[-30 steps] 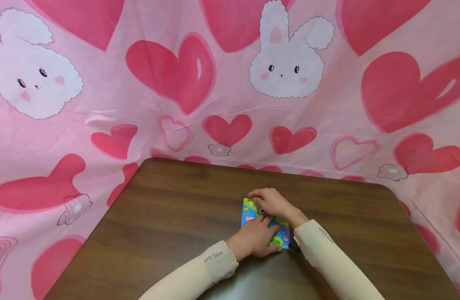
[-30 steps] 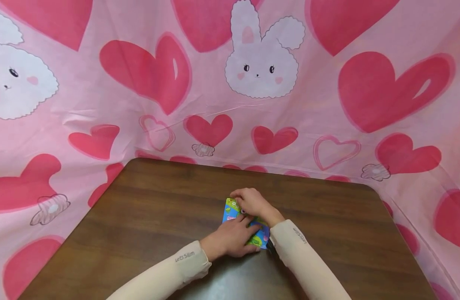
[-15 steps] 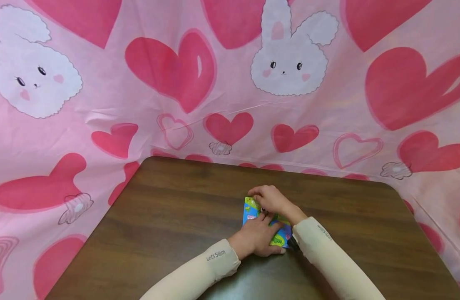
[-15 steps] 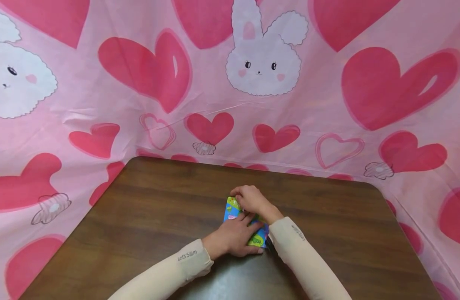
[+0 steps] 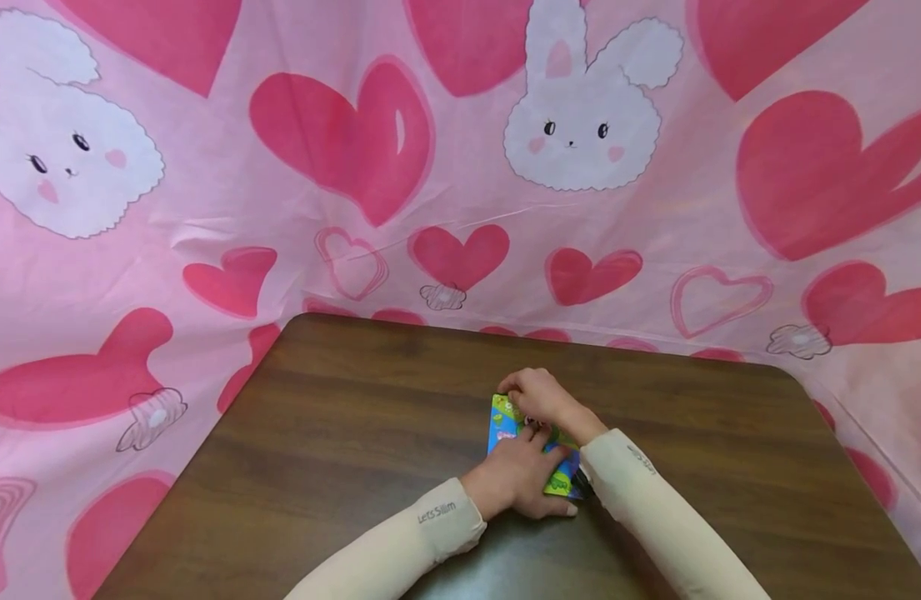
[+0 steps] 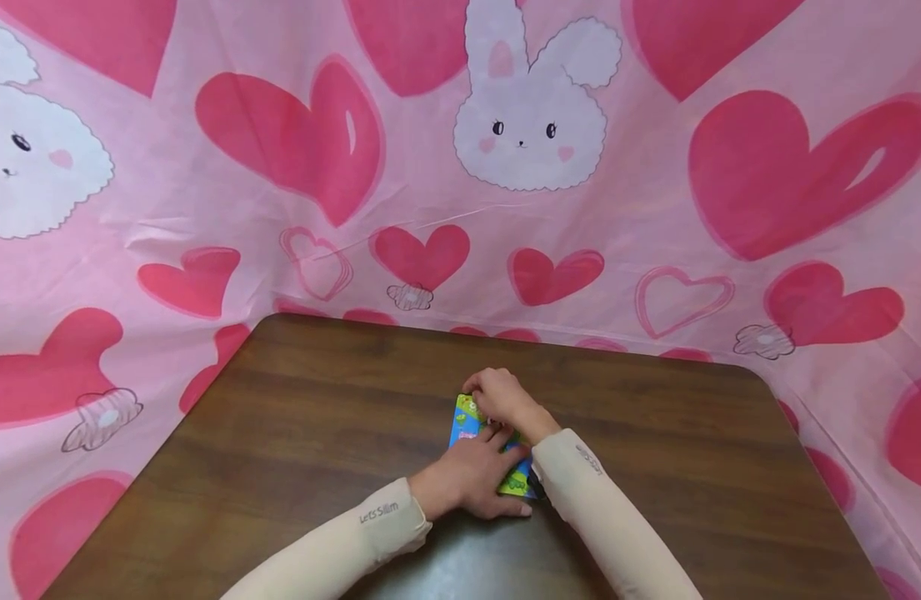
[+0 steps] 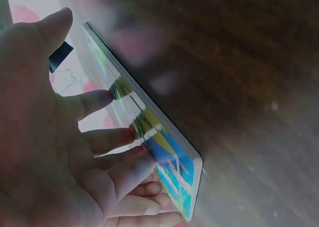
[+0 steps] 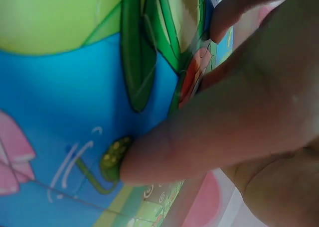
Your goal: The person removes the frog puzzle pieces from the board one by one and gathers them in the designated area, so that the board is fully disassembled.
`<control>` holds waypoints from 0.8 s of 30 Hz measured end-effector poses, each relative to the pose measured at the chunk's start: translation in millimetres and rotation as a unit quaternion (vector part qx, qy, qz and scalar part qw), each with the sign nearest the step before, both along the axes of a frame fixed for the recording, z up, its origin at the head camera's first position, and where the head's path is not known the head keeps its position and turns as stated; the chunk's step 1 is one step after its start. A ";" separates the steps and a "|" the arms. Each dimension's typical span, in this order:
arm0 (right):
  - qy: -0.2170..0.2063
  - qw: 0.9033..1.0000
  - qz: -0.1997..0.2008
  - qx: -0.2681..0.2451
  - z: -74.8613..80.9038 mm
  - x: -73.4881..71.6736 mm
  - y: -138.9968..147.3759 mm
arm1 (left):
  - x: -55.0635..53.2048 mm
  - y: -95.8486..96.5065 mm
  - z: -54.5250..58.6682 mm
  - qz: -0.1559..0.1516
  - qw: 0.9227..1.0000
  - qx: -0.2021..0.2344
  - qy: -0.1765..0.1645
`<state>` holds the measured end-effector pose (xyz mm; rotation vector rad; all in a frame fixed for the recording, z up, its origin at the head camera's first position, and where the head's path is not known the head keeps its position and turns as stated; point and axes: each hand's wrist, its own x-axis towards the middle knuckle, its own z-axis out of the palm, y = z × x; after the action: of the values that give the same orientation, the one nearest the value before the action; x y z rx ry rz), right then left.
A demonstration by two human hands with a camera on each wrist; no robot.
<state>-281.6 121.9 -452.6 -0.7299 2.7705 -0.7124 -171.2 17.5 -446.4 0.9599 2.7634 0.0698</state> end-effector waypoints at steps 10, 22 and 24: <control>-0.008 1.000 -0.016 0.006 0.3 1.9 -1.7 | -1.8 3.7 -4.3 0.003 1.000 -0.017 0.000; -0.030 0.999 -0.020 -0.011 2.1 -1.9 1.9 | -7.7 1.9 -1.9 0.001 1.000 -0.017 -0.017; -0.050 0.998 -0.024 -0.018 1.3 -1.8 2.7 | -7.7 1.3 -1.7 0.000 1.000 -0.017 -0.020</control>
<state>-283.3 124.6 -451.3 -0.6179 2.7003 -0.7878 -179.0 18.9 -448.1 0.9399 2.7201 0.0425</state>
